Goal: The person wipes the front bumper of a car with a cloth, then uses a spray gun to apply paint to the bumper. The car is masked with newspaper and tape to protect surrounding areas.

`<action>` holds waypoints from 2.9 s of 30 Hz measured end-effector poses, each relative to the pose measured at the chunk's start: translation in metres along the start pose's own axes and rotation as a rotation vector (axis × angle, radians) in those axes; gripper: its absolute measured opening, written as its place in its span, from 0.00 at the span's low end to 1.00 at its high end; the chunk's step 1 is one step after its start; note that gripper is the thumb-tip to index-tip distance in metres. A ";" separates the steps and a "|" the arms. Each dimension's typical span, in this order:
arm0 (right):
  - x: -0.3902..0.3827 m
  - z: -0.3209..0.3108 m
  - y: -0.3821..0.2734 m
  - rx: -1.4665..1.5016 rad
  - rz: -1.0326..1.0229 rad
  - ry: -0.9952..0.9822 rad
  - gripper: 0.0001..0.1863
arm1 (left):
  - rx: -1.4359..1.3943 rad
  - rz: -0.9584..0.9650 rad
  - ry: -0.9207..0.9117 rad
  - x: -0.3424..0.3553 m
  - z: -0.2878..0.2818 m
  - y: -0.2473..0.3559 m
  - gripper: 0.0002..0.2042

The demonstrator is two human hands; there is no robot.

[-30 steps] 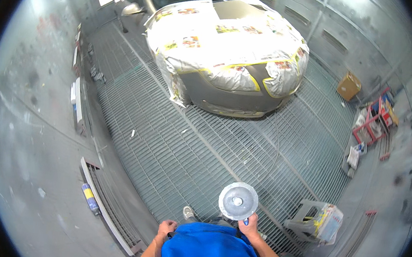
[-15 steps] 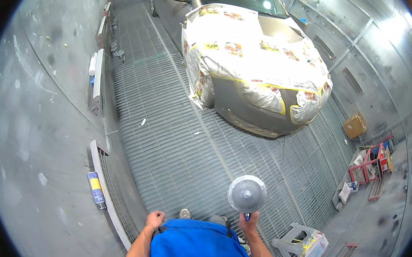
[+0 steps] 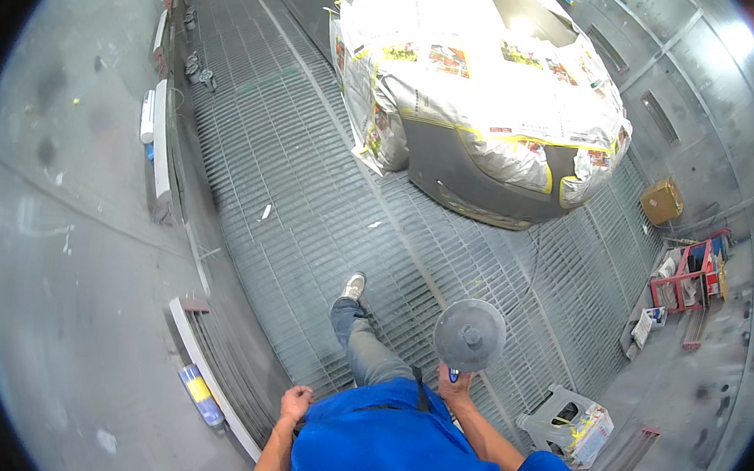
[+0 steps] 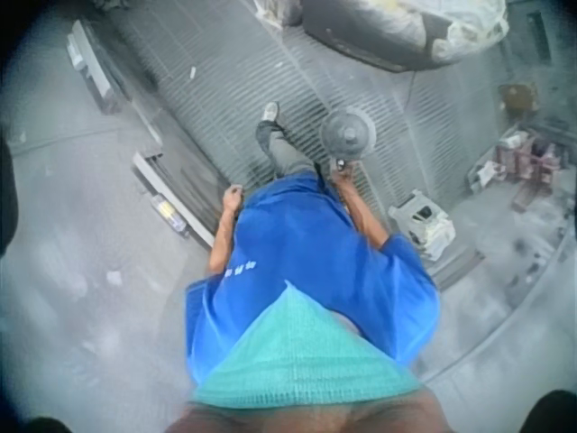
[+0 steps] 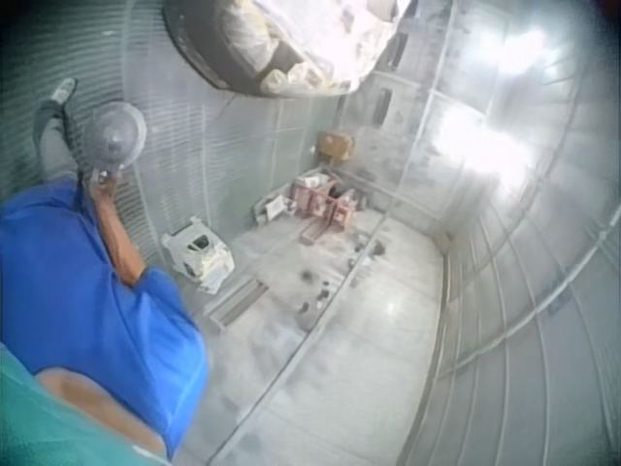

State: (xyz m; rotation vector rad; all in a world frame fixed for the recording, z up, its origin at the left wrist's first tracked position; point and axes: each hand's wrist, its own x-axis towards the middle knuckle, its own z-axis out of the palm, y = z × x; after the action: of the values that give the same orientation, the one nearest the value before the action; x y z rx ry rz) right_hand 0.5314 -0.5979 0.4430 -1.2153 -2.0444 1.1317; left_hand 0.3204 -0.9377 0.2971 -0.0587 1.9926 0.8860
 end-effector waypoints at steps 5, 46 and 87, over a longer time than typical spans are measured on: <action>0.064 0.061 -0.006 -0.039 -0.018 0.084 0.16 | 0.260 0.083 -0.021 0.059 -0.053 0.053 0.14; 0.297 0.367 -0.282 0.024 0.266 0.590 0.28 | 1.056 0.588 -0.514 0.646 -0.266 0.723 0.14; 0.255 0.330 -0.233 0.559 0.481 1.143 0.11 | 1.341 0.741 -0.712 0.491 -0.219 0.701 0.18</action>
State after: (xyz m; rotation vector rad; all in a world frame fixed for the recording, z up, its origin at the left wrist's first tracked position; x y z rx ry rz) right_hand 0.0554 -0.5648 0.4679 -1.5414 -0.5636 0.7771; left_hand -0.3809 -0.4075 0.3841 1.5704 1.5126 -0.2038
